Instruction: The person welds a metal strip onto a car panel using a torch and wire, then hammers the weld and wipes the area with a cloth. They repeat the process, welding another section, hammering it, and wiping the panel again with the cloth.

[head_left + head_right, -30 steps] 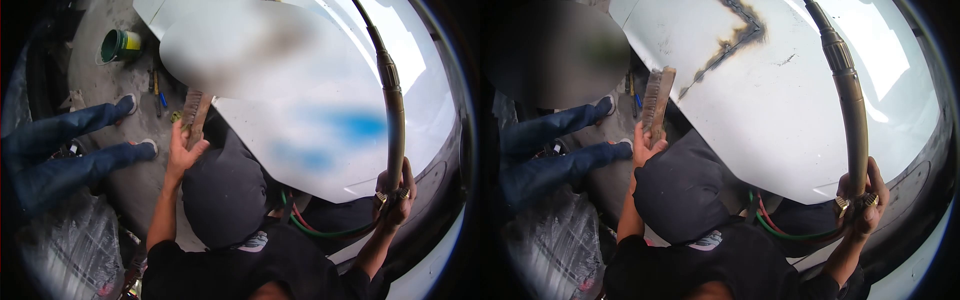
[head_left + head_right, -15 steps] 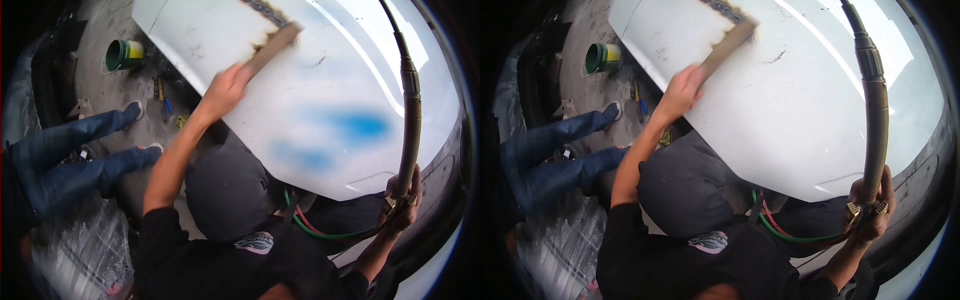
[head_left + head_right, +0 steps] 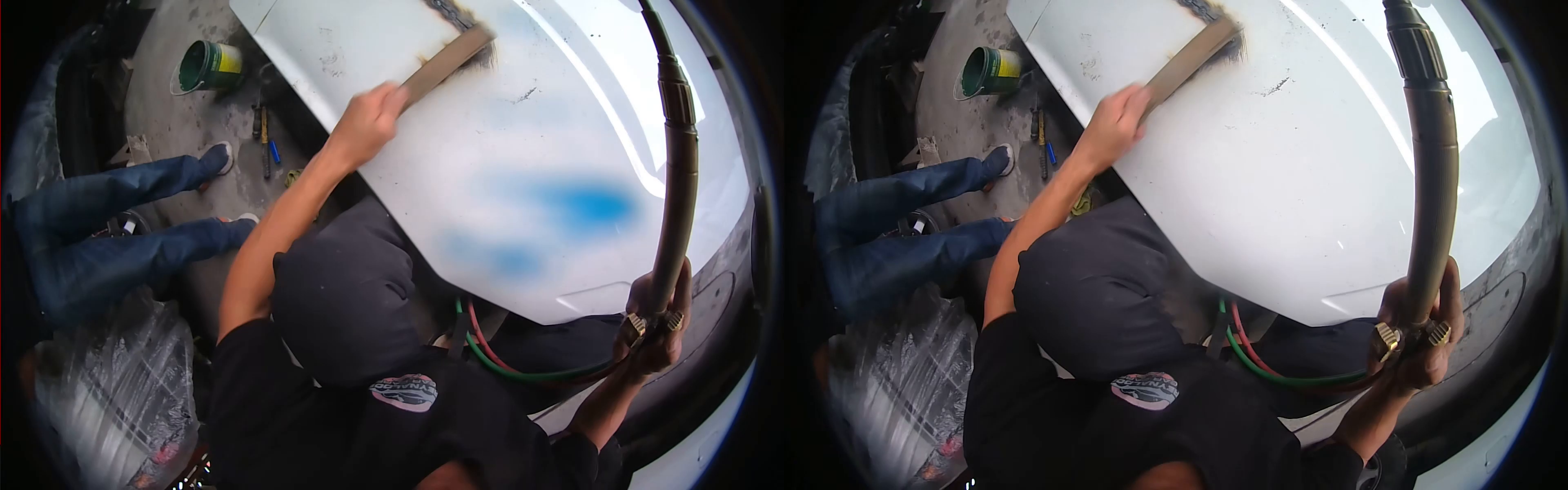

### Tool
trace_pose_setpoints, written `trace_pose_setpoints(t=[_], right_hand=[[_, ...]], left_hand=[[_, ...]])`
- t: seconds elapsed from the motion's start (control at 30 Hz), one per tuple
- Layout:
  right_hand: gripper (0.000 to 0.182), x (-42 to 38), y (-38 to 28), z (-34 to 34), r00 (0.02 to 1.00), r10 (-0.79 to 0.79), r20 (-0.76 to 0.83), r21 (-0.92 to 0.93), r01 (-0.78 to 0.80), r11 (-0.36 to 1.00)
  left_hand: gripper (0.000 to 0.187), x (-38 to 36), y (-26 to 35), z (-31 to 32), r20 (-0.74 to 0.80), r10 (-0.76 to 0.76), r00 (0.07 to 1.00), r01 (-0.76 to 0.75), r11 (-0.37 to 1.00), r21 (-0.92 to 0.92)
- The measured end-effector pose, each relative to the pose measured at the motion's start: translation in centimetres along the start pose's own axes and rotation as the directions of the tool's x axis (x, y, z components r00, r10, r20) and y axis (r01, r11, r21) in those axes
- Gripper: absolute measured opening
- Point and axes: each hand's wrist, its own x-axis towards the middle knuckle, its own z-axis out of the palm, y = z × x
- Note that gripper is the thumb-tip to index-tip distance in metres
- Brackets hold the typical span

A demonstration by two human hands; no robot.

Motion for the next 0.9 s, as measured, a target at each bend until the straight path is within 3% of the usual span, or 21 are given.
trace_pose_setpoints(t=[0.07,0.17,0.2,0.27,0.37,0.4,0.47,0.5,0.57,0.6,0.63,0.7,0.73,0.8,0.83,0.9], right_hand=[[0.123,-0.1,-0.4,-0.2,1.0,-0.006,-0.024,-0.042,0.005,0.999],[0.122,-0.1,0.5,-1.1,1.0,-0.006,-0.004,-0.052,0.006,0.999],[0.119,0.4,1.0,-1.2,0.998,-0.005,0.061,0.025,0.004,1.0],[0.111,1.0,0.8,0.0,0.987,0.0,0.161,0.175,-0.029,0.984],[0.103,1.7,0.8,1.0,0.968,-0.011,0.253,0.306,-0.069,0.95],[0.102,1.7,0.8,1.0,0.965,-0.012,0.261,0.323,-0.075,0.943],[0.1,1.8,1.3,0.4,0.961,-0.034,0.274,0.337,-0.063,0.939],[0.1,1.9,1.3,0.2,0.959,-0.048,0.279,0.334,-0.05,0.941],[0.099,1.8,1.0,0.3,0.957,-0.031,0.289,0.319,-0.065,0.946],[0.097,1.7,0.6,0.7,0.955,-0.002,0.297,0.31,-0.095,0.946],[0.097,3.0,2.1,0.9,0.946,0.008,0.323,0.327,-0.12,0.937],[0.093,3.0,2.2,1.6,0.968,0.003,0.253,0.276,-0.075,0.958],[0.089,2.8,1.2,1.6,0.944,-0.029,0.33,0.254,-0.06,0.965],[0.086,2.0,0.4,1.5,0.945,-0.042,0.323,0.218,-0.031,0.975],[0.084,1.8,0.1,1.6,0.961,-0.03,0.274,0.206,-0.028,0.978],[0.081,1.3,-0.3,1.7,0.972,-0.025,0.232,0.166,-0.014,0.986]], left_hand=[[0.032,-7.0,-3.0,-1.7,0.006,-0.27,0.963,0.267,0.95,-0.164],[0.031,-10.4,-2.6,-3.3,-0.029,-0.285,0.958,0.285,0.958,0.003],[0.032,-8.2,-1.7,-2.5,-0.069,-0.101,0.992,0.108,0.988,0.107],[0.036,-2.1,-0.9,-0.5,-0.032,0.044,0.998,-0.041,0.994,0.099],[0.037,-0.2,0.7,-0.1,-0.027,0.074,0.997,-0.072,0.995,0.073],[0.037,-3.1,-2.2,-0.7,-0.028,0.051,0.998,-0.05,0.997,0.056],[0.034,-11.6,-4.8,-3.8,-0.056,-0.264,0.963,0.263,0.965,-0.014],[0.035,-15.7,-6.2,-5.9,-0.095,-0.322,0.942,0.324,0.946,0.002],[0.035,-23.1,-10.8,-10.1,-0.155,-0.279,0.948,0.304,0.937,0.171],[0.035,-25.2,-9.9,-11.3,-0.223,-0.427,0.876,0.471,0.855,0.216],[0.035,-25.4,-10.5,-10.7,-0.246,-0.446,0.861,0.499,0.837,0.226],[0.035,-26.1,-11.2,-9.0,-0.427,-0.398,0.812,0.465,0.883,0.062],[0.034,-26.9,-12.5,-7.8,-0.388,-0.413,0.824,0.472,0.879,0.068],[0.035,-27.1,-16.8,-3.2,-0.357,-0.42,0.834,0.454,0.891,0.013],[0.036,-27.0,-19.4,-0.8,-0.328,-0.376,0.866,0.342,0.926,-0.159],[0.037,-24.9,-19.4,2.9,-0.311,-0.036,0.95,0.034,0.999,-0.012]])
